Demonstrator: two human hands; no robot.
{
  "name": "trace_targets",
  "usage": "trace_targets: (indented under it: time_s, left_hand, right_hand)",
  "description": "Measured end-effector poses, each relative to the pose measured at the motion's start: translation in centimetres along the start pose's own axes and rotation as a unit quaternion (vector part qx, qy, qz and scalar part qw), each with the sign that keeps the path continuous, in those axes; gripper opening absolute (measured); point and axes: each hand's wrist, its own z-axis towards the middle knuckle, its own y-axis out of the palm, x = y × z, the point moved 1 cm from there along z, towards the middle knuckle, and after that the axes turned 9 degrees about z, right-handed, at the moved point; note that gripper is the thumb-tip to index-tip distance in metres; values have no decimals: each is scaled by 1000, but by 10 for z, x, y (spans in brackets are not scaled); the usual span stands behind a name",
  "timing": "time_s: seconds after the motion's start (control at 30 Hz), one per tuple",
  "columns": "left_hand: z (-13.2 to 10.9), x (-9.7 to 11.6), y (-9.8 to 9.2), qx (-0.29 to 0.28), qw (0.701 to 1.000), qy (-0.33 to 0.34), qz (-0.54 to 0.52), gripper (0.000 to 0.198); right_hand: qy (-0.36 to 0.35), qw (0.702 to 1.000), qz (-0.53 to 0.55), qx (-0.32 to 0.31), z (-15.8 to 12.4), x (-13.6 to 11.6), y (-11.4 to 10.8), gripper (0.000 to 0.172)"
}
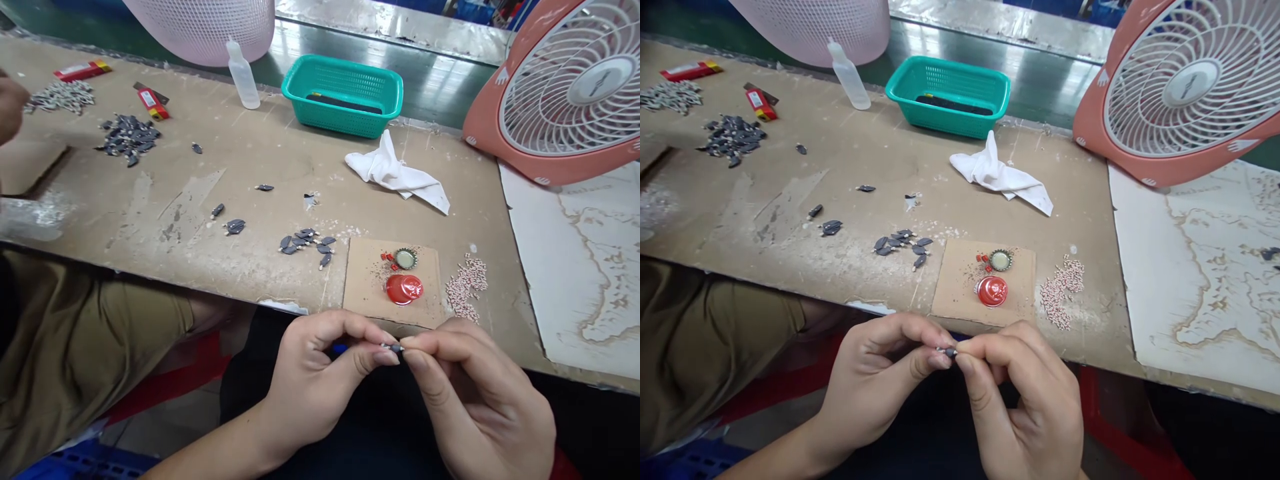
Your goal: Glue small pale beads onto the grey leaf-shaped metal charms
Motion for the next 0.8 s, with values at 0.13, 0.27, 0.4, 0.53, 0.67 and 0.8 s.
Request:
trace_targets:
  time_s: [0.13,0.27,0.4,0.53,0.67,0.8]
  left_hand:
    - [-3,1,-1,23,994,82,65,15]
    - [-9,1,-2,26,984,140,108,16]
    - [-10,0,-3,30,976,172,129,17]
    - [-6,2,-7,44,969,202,132,16]
    - [11,9,-22,45,976,170,126,14]
    - [43,21,-49,101,977,108,152,11]
  right_hand:
    - [-2,1000,10,-19,-2,-1,0,15]
    - [-15,999,17,-28,-3,0,1,18]
    - [-20,999,15,-38,-3,3,5,19]
    - [-38,998,7,-50,3,5,8,20]
    - [-92,989,-34,-107,37,2,-3,15]
    - [-126,969,-171,-124,106,8,-15,16]
